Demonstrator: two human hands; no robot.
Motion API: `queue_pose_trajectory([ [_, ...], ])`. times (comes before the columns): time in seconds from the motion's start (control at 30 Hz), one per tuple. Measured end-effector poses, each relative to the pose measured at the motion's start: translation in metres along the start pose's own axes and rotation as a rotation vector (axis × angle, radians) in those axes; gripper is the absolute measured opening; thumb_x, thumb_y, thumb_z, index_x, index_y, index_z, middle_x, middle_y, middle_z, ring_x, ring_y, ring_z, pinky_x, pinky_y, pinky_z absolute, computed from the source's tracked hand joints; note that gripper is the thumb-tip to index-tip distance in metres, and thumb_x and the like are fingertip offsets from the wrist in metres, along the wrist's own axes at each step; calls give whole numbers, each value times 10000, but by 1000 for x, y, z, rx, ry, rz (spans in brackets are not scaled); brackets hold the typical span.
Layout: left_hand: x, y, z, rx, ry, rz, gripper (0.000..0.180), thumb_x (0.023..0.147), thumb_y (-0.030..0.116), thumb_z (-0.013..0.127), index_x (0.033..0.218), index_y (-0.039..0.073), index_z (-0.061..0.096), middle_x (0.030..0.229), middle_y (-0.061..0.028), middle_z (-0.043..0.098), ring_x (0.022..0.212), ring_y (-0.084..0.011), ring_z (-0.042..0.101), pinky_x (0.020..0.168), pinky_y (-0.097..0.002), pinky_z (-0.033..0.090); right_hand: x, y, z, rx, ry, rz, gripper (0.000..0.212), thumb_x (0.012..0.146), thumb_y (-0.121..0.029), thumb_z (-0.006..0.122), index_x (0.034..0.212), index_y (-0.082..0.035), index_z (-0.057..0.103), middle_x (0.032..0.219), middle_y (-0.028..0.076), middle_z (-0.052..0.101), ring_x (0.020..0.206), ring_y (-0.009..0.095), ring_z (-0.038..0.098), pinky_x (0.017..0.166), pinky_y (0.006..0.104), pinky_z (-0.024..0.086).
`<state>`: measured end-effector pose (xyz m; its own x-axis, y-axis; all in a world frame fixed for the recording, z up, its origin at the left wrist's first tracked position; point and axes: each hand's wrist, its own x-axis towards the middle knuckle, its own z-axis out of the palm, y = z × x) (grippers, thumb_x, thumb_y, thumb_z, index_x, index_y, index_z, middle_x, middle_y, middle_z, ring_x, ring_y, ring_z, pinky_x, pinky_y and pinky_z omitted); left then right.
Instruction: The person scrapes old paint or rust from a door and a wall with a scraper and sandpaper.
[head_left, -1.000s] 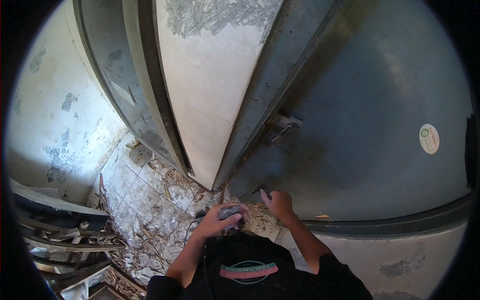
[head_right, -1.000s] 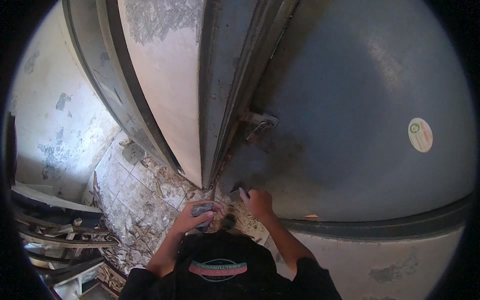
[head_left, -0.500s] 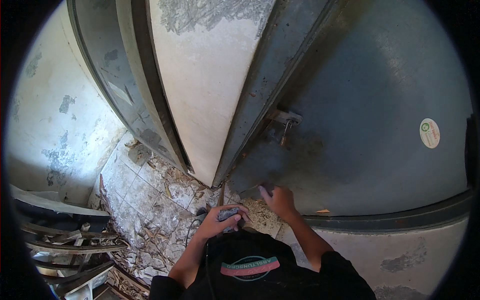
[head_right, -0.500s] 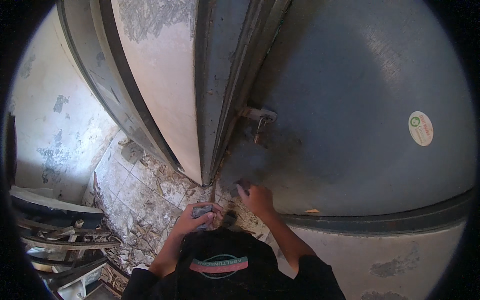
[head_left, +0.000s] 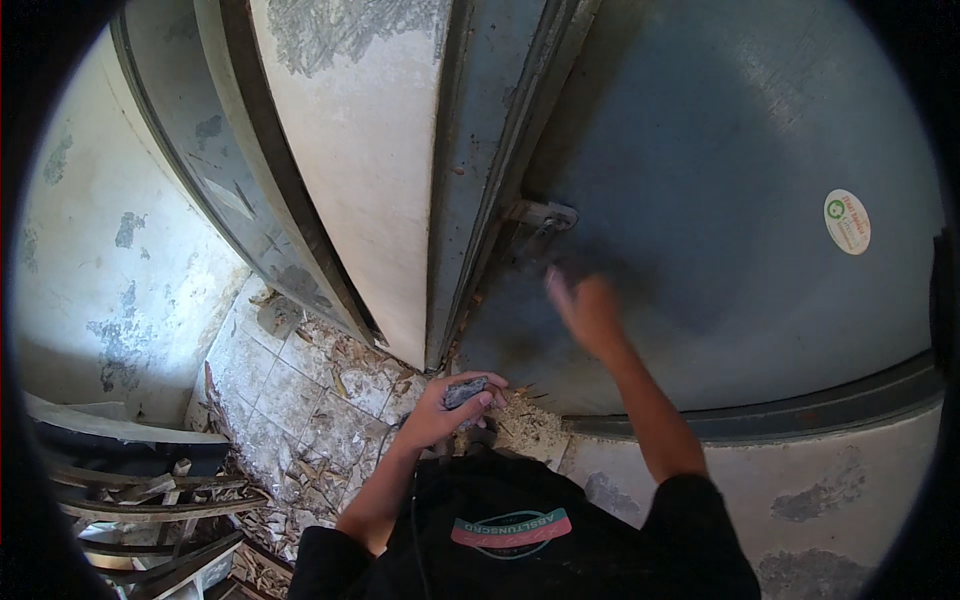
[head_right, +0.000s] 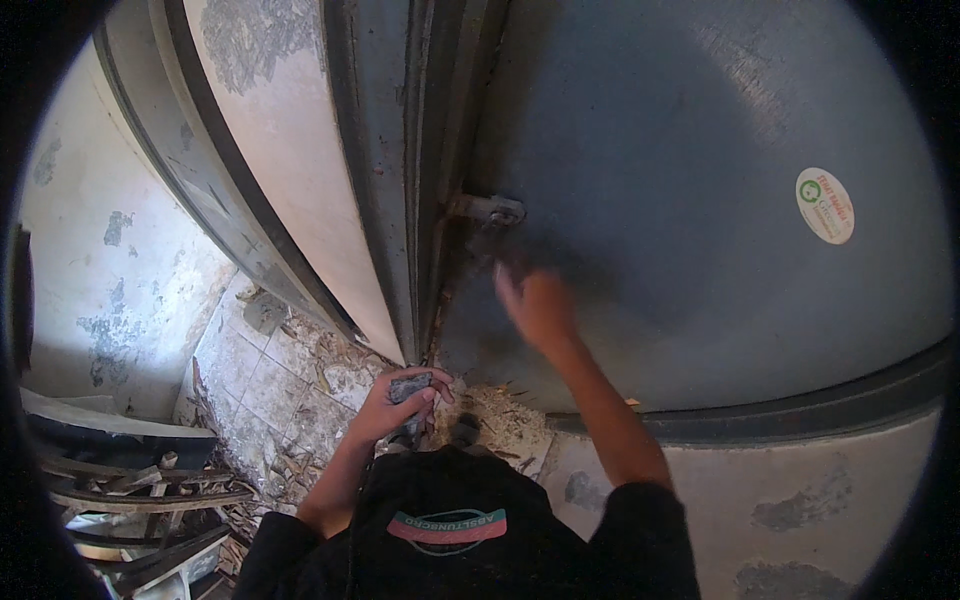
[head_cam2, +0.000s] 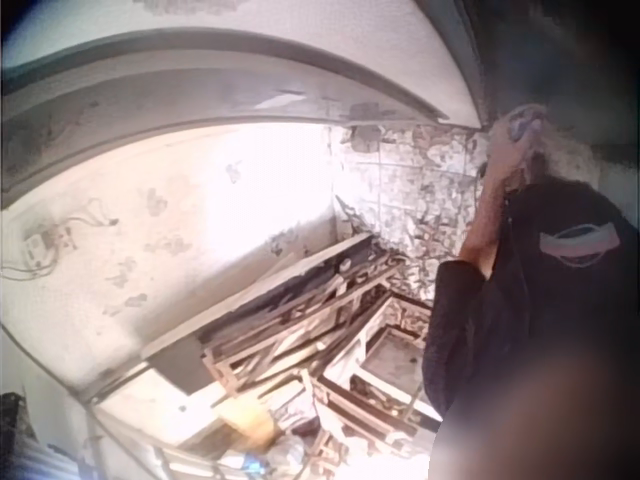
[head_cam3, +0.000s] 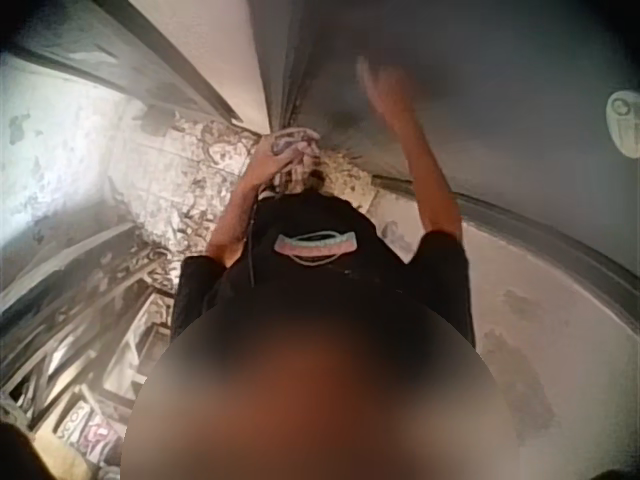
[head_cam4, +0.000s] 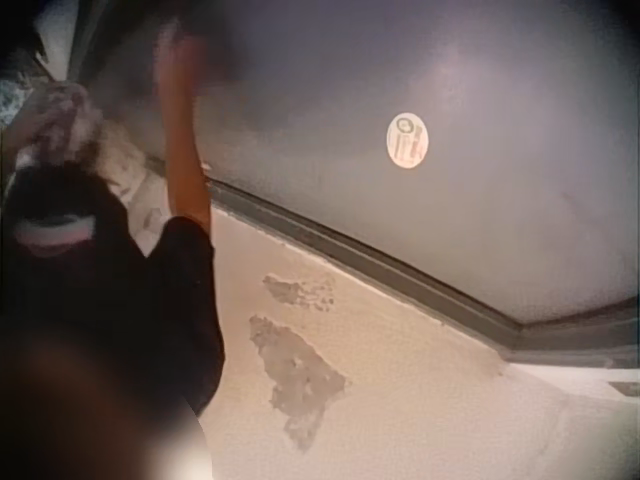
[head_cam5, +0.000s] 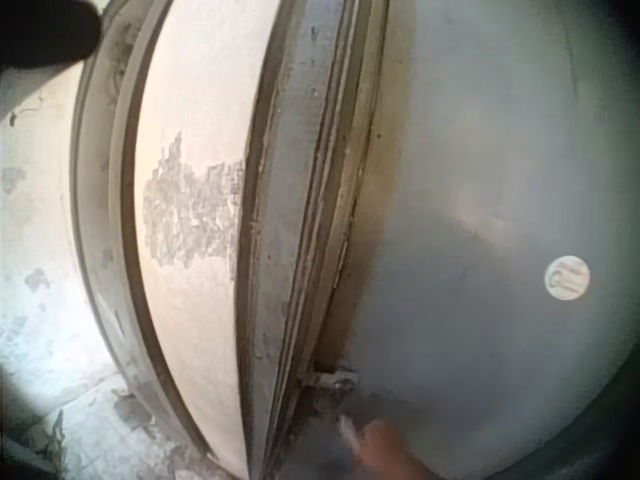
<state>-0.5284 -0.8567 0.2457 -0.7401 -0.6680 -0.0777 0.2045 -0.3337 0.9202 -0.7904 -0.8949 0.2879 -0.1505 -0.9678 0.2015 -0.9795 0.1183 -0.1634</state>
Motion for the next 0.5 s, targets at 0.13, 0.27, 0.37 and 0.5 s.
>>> queue_pose_trajectory([
  [0.13, -19, -14, -14, -77, 39, -13, 288, 901, 146, 571, 1136, -21, 567, 943, -74, 649, 779, -94, 585, 655, -226, 494, -95, 2, 33, 112, -500, -22, 533, 877, -478, 501, 631, -11, 580, 659, 202, 582, 632, 378, 573, 593, 498, 429],
  [0.27, -25, -22, -15, -94, 91, -25, 289, 902, 140, 571, 1134, -30, 564, 951, -81, 649, 773, -93, 579, 649, -227, 492, -77, 9, -11, 194, -323, 163, 507, 872, -450, 538, 647, 3, 577, 622, 183, 566, 562, 346, 546, 559, 457, 415],
  [0.37, -24, -22, -15, -59, 84, -24, 283, 901, 132, 569, 1135, -28, 564, 942, -85, 647, 742, -86, 564, 640, -224, 484, -33, -26, -83, 460, 324, 108, 470, 895, -352, 561, 604, 16, 534, 536, 132, 500, 478, 220, 470, 497, 362, 380],
  [0.5, -13, -17, -11, -61, 59, -25, 291, 894, 144, 579, 1120, -38, 570, 929, -84, 642, 740, -95, 569, 634, -227, 473, -2, -38, -74, 830, 629, 218, 442, 913, -311, 538, 616, 16, 535, 542, 123, 509, 479, 185, 468, 476, 350, 374],
])
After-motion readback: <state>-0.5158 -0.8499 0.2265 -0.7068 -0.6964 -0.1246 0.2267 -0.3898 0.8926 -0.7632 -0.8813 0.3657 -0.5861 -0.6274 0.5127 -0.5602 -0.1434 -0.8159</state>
